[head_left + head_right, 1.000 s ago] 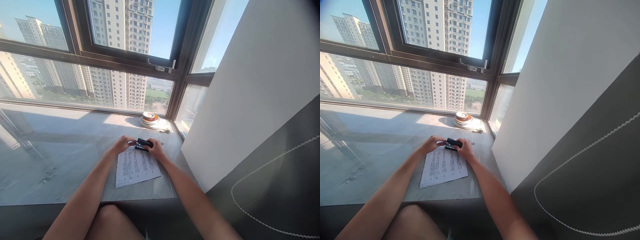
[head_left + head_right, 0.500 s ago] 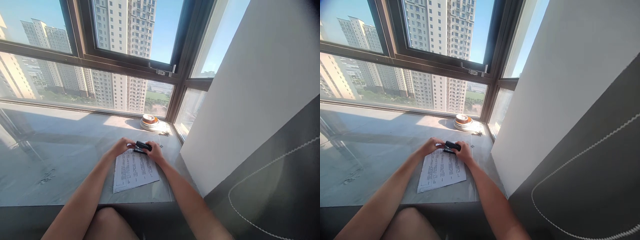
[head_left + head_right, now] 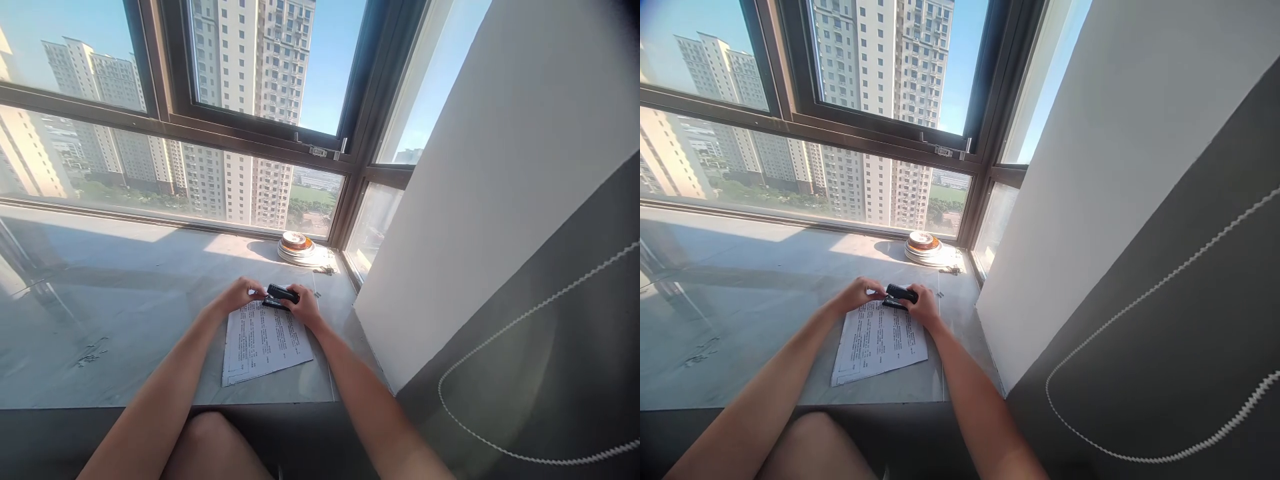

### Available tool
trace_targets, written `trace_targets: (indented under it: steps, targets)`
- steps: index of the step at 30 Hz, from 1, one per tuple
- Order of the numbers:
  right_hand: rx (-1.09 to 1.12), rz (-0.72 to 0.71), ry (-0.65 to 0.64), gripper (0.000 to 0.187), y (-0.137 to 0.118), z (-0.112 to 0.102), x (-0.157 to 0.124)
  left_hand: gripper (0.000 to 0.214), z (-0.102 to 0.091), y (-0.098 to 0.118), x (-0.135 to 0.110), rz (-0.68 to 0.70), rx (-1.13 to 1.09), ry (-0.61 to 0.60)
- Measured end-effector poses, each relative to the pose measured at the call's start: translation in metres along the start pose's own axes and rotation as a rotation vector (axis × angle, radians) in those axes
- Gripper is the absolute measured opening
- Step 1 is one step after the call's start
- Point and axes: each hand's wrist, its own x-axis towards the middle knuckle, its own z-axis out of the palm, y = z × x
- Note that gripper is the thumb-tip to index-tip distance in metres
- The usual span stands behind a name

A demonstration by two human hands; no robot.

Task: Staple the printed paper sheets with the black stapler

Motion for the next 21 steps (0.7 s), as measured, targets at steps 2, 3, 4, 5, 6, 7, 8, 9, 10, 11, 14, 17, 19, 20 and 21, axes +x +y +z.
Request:
trace_targets:
  steps: [2, 3, 4, 5, 6, 7, 8, 9, 10, 11, 14, 17, 19, 20, 21]
  targets:
    - [-0.001, 0.006, -0.003, 0.027, 0.000, 0.000, 0.000, 0.026, -0.003, 0.000, -0.001, -0.001, -0.011, 0.005]
    - [-0.003, 0.010, -0.003, 0.028, 0.000, 0.000, 0.000, 0.028, -0.005, 0.000, -0.002, -0.003, -0.013, 0.010]
    - [-0.006, 0.014, -0.003, 0.028, 0.001, 0.000, 0.000, 0.031, -0.008, -0.001, -0.004, -0.006, -0.013, 0.017]
    - [-0.008, 0.018, -0.002, 0.029, 0.001, 0.000, 0.000, 0.033, -0.010, -0.003, -0.005, -0.010, -0.012, 0.026]
    - [-0.009, 0.022, -0.002, 0.029, 0.002, 0.000, 0.000, 0.034, -0.013, -0.005, -0.006, -0.017, -0.012, 0.032]
    - [-0.009, 0.025, -0.003, 0.029, 0.003, 0.000, -0.001, 0.035, -0.015, -0.006, -0.007, -0.029, -0.011, 0.032]
    - [-0.006, 0.028, -0.005, 0.028, 0.003, 0.000, -0.001, 0.036, -0.018, -0.007, -0.009, -0.043, -0.009, 0.028]
    - [-0.001, 0.030, -0.004, 0.027, 0.004, -0.001, -0.001, 0.036, -0.020, -0.008, -0.010, -0.060, -0.009, 0.017]
    - [0.012, 0.030, -0.001, 0.026, 0.004, -0.002, -0.001, 0.035, -0.021, -0.007, -0.010, -0.077, -0.012, 0.005]
    - [0.034, 0.025, 0.001, 0.027, 0.004, -0.003, -0.001, 0.035, -0.022, -0.004, -0.011, -0.092, -0.019, -0.007]
    - [0.172, -0.018, 0.011, 0.030, 0.002, -0.007, -0.002, 0.034, -0.021, 0.008, -0.011, -0.110, -0.089, 0.006]
    - [0.327, -0.069, 0.003, 0.033, -0.001, -0.009, -0.004, 0.037, -0.016, 0.021, -0.008, -0.082, -0.178, 0.045]
    - [0.363, -0.090, -0.017, 0.034, -0.003, -0.009, -0.006, 0.038, -0.012, 0.025, -0.005, -0.053, -0.194, 0.039]
    - [0.360, -0.099, -0.033, 0.035, -0.003, -0.009, -0.008, 0.039, -0.009, 0.026, -0.004, -0.043, -0.190, 0.022]
    - [0.346, -0.109, -0.050, 0.035, -0.004, -0.009, -0.010, 0.039, -0.006, 0.026, -0.003, -0.037, -0.183, -0.004]
